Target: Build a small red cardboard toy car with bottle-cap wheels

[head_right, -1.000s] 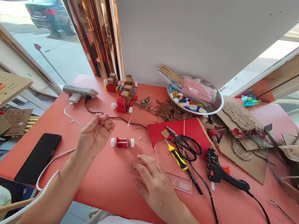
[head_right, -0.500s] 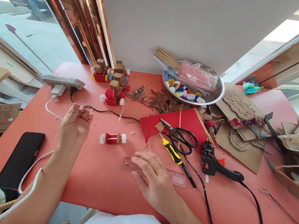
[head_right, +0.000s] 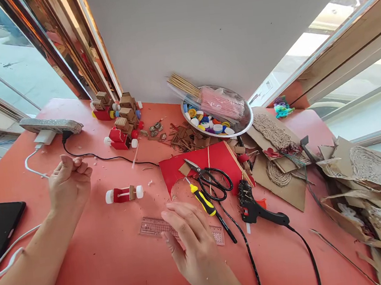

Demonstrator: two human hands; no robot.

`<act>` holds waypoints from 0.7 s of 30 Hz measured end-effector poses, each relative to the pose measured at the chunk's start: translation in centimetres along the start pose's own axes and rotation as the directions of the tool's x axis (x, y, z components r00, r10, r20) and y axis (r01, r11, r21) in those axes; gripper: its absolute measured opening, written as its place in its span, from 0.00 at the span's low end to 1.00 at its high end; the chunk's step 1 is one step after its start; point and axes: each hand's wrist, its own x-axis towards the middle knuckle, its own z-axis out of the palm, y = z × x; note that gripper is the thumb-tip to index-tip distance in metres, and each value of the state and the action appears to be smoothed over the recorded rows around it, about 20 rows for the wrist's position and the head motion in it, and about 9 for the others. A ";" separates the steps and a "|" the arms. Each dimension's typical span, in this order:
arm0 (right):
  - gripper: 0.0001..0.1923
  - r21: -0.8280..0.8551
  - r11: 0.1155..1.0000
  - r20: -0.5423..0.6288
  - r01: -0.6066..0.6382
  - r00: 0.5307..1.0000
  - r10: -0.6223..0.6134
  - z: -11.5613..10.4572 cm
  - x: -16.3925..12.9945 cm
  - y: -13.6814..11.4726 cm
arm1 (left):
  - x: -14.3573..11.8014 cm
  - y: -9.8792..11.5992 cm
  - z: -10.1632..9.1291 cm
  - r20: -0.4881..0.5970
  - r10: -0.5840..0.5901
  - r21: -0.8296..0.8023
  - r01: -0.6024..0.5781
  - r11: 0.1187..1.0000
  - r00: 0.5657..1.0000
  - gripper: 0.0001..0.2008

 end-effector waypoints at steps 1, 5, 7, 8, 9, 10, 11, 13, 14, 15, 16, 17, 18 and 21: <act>0.20 -0.008 1.000 0.001 0.003 1.000 -0.003 0.0 0.1 0.1 | 0.3 -0.2 -0.3 0.028 0.005 0.002 -0.006 1.000 1.000 0.33; 0.20 -0.084 0.995 0.019 0.048 0.999 -0.046 -0.2 0.6 0.7 | 0.9 -0.4 -1.2 0.147 -0.059 0.076 0.049 0.996 0.987 0.32; 0.24 -0.166 0.982 0.043 0.093 0.995 -0.087 -0.8 1.0 1.2 | 0.8 -0.2 -1.1 0.120 -0.115 0.086 0.105 0.991 0.986 0.30; 0.25 -0.206 0.971 0.063 0.122 0.992 -0.111 -1.3 1.3 1.4 | 0.7 -0.1 -1.0 0.095 -0.138 0.073 0.132 0.989 0.986 0.29; 0.25 -0.239 0.959 0.086 0.155 0.987 -0.138 -1.8 1.6 1.7 | 0.6 0.0 -0.9 0.075 -0.156 0.054 0.152 0.987 0.985 0.29; 0.24 -0.261 0.947 0.109 0.188 0.980 -0.165 -2.3 2.2 2.0 | 0.5 0.0 -0.8 0.067 -0.165 0.034 0.163 0.986 0.984 0.28; 0.23 -0.276 0.935 0.133 0.224 0.972 -0.194 -2.8 2.9 2.4 | 0.4 0.1 -0.8 0.074 -0.166 0.015 0.165 0.986 0.983 0.28; 0.18 -0.289 0.913 0.187 0.289 0.952 -0.242 -3.5 5.0 3.1 | 0.5 0.0 -0.9 0.117 -0.153 -0.009 0.155 0.988 0.981 0.26; 0.16 -0.268 0.907 0.220 0.325 0.937 -0.271 -3.5 6.5 3.6 | 0.6 -0.1 -1.0 0.137 -0.146 -0.018 0.150 0.989 0.980 0.26; 0.15 -0.244 0.908 0.260 0.340 0.925 -0.277 -3.4 8.1 4.0 | 0.7 -0.1 -1.1 0.150 -0.142 -0.029 0.148 0.989 0.978 0.25; 0.13 -0.231 0.919 0.308 0.320 0.920 -0.243 -3.0 10.0 4.4 | 0.8 -0.2 -1.1 0.154 -0.141 -0.040 0.149 0.988 0.978 0.25; 0.13 -0.233 0.928 0.377 0.289 0.907 -0.188 -2.4 12.1 4.8 | 0.8 -0.2 -1.0 0.147 -0.143 -0.052 0.152 0.987 0.979 0.25; 0.12 -0.264 0.935 0.440 0.238 0.892 -0.102 -1.6 14.2 5.1 | 0.7 -0.1 -0.9 0.132 -0.146 -0.063 0.156 0.986 0.980 0.25; 0.15 -0.420 0.906 0.528 0.046 0.825 0.203 1.5 20.0 5.5 | 0.2 0.2 -0.2 0.059 -0.174 -0.084 0.178 0.980 0.983 0.26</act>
